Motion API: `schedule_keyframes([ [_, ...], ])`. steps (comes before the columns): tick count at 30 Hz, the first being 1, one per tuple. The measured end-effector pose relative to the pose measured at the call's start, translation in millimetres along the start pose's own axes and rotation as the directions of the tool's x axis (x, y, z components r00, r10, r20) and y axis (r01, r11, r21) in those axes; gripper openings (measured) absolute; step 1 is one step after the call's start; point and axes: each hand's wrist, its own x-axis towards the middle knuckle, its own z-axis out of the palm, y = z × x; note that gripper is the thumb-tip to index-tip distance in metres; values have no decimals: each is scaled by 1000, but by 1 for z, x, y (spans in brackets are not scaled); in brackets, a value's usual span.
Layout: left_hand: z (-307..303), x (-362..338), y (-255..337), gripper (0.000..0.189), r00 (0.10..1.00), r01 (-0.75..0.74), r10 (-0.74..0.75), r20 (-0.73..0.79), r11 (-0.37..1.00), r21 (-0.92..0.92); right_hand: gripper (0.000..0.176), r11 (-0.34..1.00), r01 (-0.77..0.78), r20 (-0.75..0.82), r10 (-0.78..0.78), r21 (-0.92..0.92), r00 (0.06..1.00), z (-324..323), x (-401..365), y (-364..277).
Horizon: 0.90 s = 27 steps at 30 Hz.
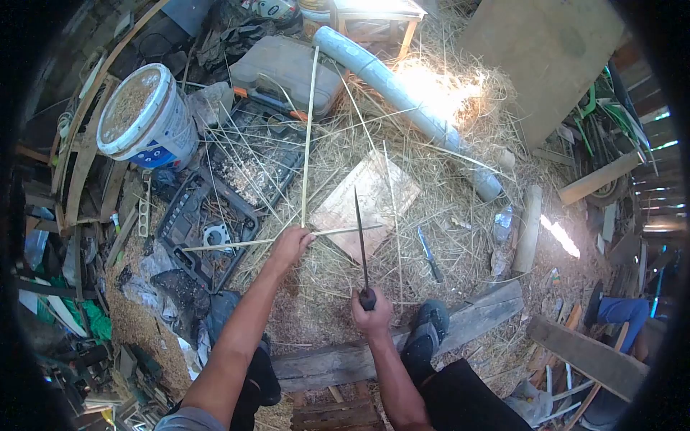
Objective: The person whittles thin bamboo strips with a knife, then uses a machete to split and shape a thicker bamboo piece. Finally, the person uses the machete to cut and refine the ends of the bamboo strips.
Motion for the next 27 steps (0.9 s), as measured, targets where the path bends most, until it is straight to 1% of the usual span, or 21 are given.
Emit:
schedule_keyframes([
  [1, 0, 1, 0, 25, 1000, -11, 11, -2, 1000, -6, 29, 1000, 14, -7, -14, -6, 1000, -3, 1, -7],
  [2, -1, 2, -1, 25, 1000, -21, 21, -6, 1000, -10, 29, 998, 9, 4, -9, -69, 1000, 4, 2, 10],
  [3, 0, 1, -2, 25, 1000, -28, 28, -7, 999, -17, 29, 991, 3, 17, 0, -135, 1000, 15, 2, 40],
  [4, 1, -1, 0, 25, 1000, -10, 10, 14, 999, -39, 29, 980, -3, 25, 8, -201, 1000, 19, -1, 62],
  [6, -2, 1, -1, 24, 999, 25, -22, 46, 997, -68, 28, 960, -99, 64, 119, -262, 991, 11, -4, 75],
  [7, -8, 9, -4, 24, 1000, -16, 16, 4, 999, -31, 28, 949, -138, 82, 167, -284, 983, 17, 2, 81],
  [8, -3, 5, -6, 24, 999, -40, 40, -21, 999, -10, 29, 931, -139, 54, 167, -336, 985, 21, 1, 88],
  [9, 5, 2, -8, 24, 997, -72, 72, -38, 997, 10, 30, 926, -180, 95, 223, -333, 970, 19, -4, 96],
  [10, 8, 3, -11, 25, 996, -87, 87, -18, 996, 2, 31, 923, -208, 134, 263, -322, 956, 19, 1, 101],
  [11, 11, 1, -14, 25, 997, -70, 70, -28, 998, 3, 33, 920, -238, 178, 303, -312, 936, 20, 3, 106],
  [14, 14, -2, -13, 26, 999, -32, 32, -38, 999, -19, 31, 956, -185, 166, 225, -228, 960, 8, 1, 87],
  [17, 6, -3, -7, 26, 1000, -30, 30, 8, 1000, 3, 29, 964, -260, 85, 264, -54, 961, 11, -5, 97],
  [20, 5, -3, -7, 26, 999, -14, 13, 44, 1000, 24, 30, 989, -81, -104, 68, -122, 992, 17, 9, 66],
  [23, -3, -3, 5, 26, 995, -2, 1, 96, 1000, 15, 30, 979, -89, -141, 64, -183, 988, 19, 31, 47],
  [24, -12, -4, 16, 25, 991, -2, -3, 134, 999, 36, 33, 977, -119, -114, 100, -176, 988, 19, 39, 41],
  [27, -12, 1, 25, 24, 998, -51, 52, 21, 997, -62, 35, 975, -56, -186, 15, -214, 982, 19, 65, 23],
])
